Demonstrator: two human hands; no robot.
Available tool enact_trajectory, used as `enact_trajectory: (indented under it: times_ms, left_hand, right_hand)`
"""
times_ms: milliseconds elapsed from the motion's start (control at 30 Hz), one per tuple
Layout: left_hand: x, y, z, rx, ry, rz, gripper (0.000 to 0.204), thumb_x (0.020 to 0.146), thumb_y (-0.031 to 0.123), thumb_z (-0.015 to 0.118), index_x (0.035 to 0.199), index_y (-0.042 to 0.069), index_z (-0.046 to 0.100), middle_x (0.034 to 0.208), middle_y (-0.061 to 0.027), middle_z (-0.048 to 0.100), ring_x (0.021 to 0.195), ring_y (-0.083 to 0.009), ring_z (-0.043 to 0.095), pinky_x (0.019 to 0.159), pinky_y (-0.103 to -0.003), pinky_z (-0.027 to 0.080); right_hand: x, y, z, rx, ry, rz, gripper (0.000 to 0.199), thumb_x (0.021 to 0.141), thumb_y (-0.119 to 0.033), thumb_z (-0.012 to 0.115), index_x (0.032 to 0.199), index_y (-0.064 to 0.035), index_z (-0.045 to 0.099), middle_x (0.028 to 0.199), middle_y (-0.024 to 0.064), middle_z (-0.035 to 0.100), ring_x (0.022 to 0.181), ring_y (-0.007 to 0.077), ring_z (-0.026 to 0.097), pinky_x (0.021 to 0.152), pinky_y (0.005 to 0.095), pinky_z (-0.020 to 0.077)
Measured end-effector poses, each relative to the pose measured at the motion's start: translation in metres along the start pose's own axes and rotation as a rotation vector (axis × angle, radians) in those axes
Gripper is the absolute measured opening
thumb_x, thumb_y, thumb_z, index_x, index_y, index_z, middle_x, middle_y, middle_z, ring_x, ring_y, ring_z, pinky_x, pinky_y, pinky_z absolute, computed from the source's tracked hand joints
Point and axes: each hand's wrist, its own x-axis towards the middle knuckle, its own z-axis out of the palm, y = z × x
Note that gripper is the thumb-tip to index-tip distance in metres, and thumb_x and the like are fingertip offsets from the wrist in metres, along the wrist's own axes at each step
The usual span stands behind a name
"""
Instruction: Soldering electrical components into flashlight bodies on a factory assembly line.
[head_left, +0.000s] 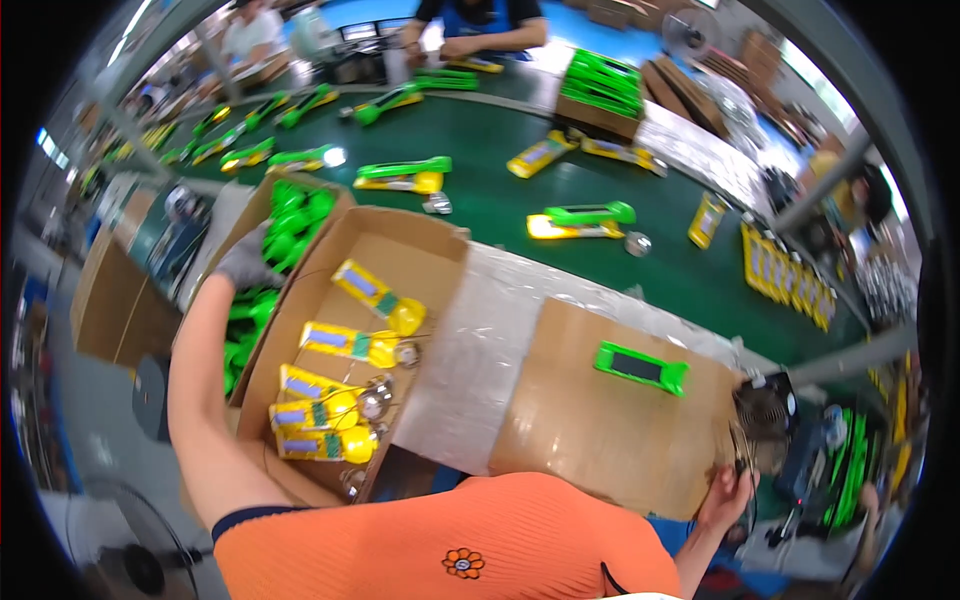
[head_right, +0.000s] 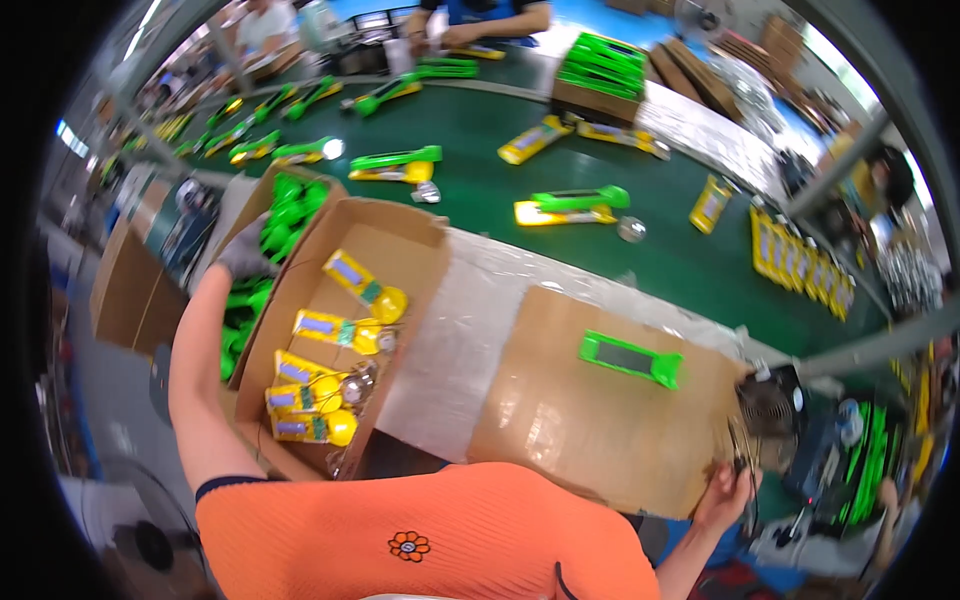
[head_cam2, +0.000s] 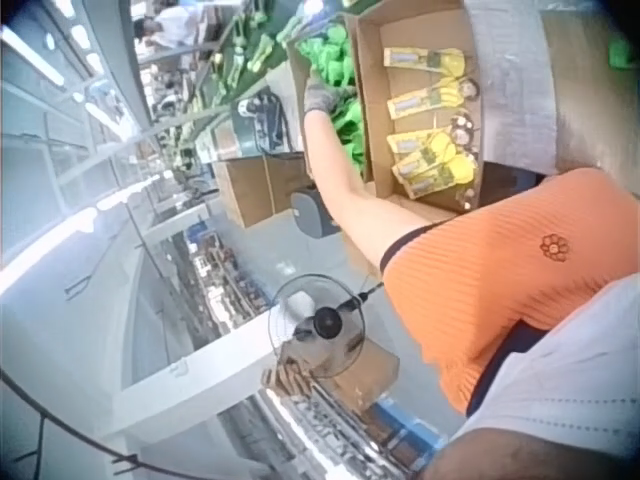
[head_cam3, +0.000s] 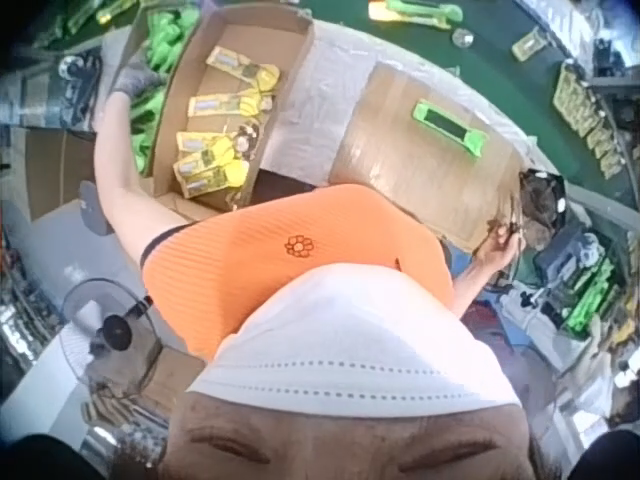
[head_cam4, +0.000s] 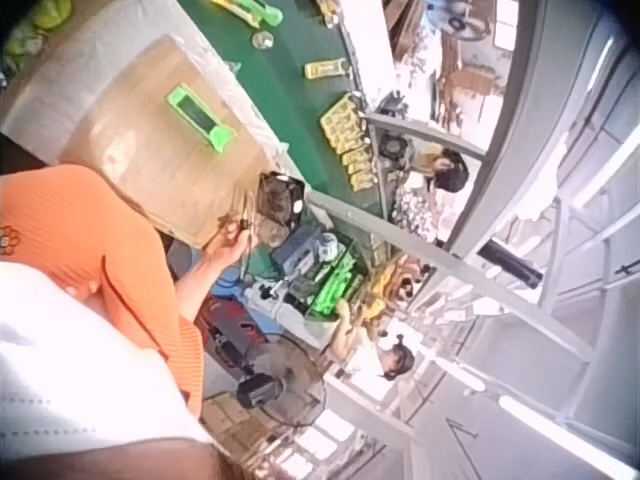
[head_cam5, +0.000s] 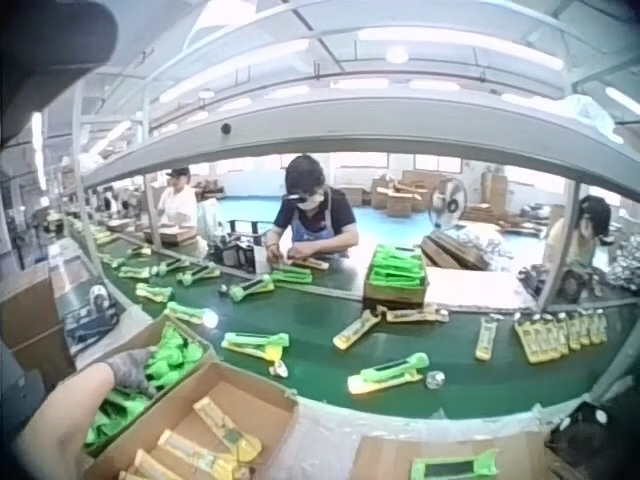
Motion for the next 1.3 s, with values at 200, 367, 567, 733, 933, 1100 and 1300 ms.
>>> enact_trajectory:
  times_ms: [200, 367, 567, 733, 933, 1100, 1300]
  left_hand:
    - [-0.014, -0.013, 0.010, 0.058, 0.158, -0.075, 0.099, 0.056, 0.014, 0.090, 0.142, 0.005, 0.042, 0.131, -0.0185, 0.059, 0.123, -0.0310, 0.057, 0.106, -0.038, 0.044]
    - [-0.027, 0.030, -0.018, 0.385, 0.273, -0.078, 0.095, 0.056, 0.019, 0.085, 0.141, 0.011, 0.044, 0.124, -0.0213, 0.059, 0.113, -0.0383, 0.060, 0.097, -0.044, 0.050]
    - [-0.031, 0.004, -0.083, 0.226, 0.501, 0.135, 0.091, 0.069, 0.003, 0.081, 0.148, 0.005, 0.036, 0.130, -0.0166, 0.059, 0.116, -0.0292, 0.060, 0.100, -0.037, 0.048]
    - [-0.066, 0.253, -0.028, -0.213, 0.237, 0.561, 0.087, 0.069, -0.004, 0.078, 0.146, 0.006, 0.037, 0.130, -0.0122, 0.059, 0.114, -0.0220, 0.062, 0.098, -0.034, 0.051]
    - [-0.104, 0.466, 0.093, -0.169, -0.007, 1.013, 0.088, 0.058, 0.011, 0.085, 0.137, 0.006, 0.047, 0.118, -0.0142, 0.062, 0.109, -0.0272, 0.062, 0.098, -0.036, 0.051]
    - [-0.111, 0.538, 0.177, 0.324, -0.075, 0.904, 0.103, 0.056, 0.047, 0.088, 0.139, 0.005, 0.045, 0.114, -0.0187, 0.060, 0.110, -0.0380, 0.059, 0.098, -0.046, 0.046]
    - [-0.097, 0.528, 0.186, -0.323, -0.168, 1.010, 0.074, 0.073, 0.038, 0.084, 0.134, 0.006, 0.057, 0.130, -0.0220, 0.057, 0.124, -0.0382, 0.054, 0.106, -0.042, 0.043]
  right_hand:
    - [0.004, 0.005, 0.002, 0.024, -0.013, -0.002, 0.019, 0.099, -0.008, 0.054, 0.085, -0.0154, 0.043, 0.061, -0.0007, 0.043, 0.064, 0.0133, 0.050, 0.090, 0.0349, 0.0480]
    - [-0.001, 0.002, 0.007, 0.035, -0.004, 0.025, 0.016, 0.098, -0.010, 0.055, 0.086, -0.0147, 0.045, 0.062, -0.0013, 0.044, 0.067, 0.0129, 0.051, 0.090, 0.0353, 0.0471]
    - [0.004, -0.004, 0.003, 0.091, -0.049, 0.067, 0.018, 0.098, -0.011, 0.056, 0.085, -0.0170, 0.045, 0.062, -0.0013, 0.046, 0.070, 0.0132, 0.054, 0.094, 0.0368, 0.0466]
    - [0.004, -0.006, 0.003, 0.149, -0.058, 0.067, 0.017, 0.098, -0.011, 0.055, 0.084, -0.0162, 0.046, 0.061, -0.0011, 0.045, 0.071, 0.0137, 0.053, 0.094, 0.0373, 0.0473]
    - [0.003, -0.016, -0.004, 0.211, -0.050, -0.001, 0.007, 0.097, -0.012, 0.056, 0.096, -0.0117, 0.050, 0.064, 0.0009, 0.047, 0.071, 0.0163, 0.054, 0.095, 0.0403, 0.0479]
    - [0.014, -0.036, -0.018, 0.145, -0.092, -0.087, 0.009, 0.097, -0.013, 0.058, 0.100, -0.0102, 0.049, 0.065, 0.0016, 0.047, 0.070, 0.0159, 0.055, 0.093, 0.0403, 0.0480]
    - [0.016, -0.020, -0.037, 0.131, -0.097, -0.019, 0.012, 0.096, -0.010, 0.058, 0.102, -0.0079, 0.047, 0.066, 0.0025, 0.049, 0.068, 0.0169, 0.054, 0.091, 0.0411, 0.0485]
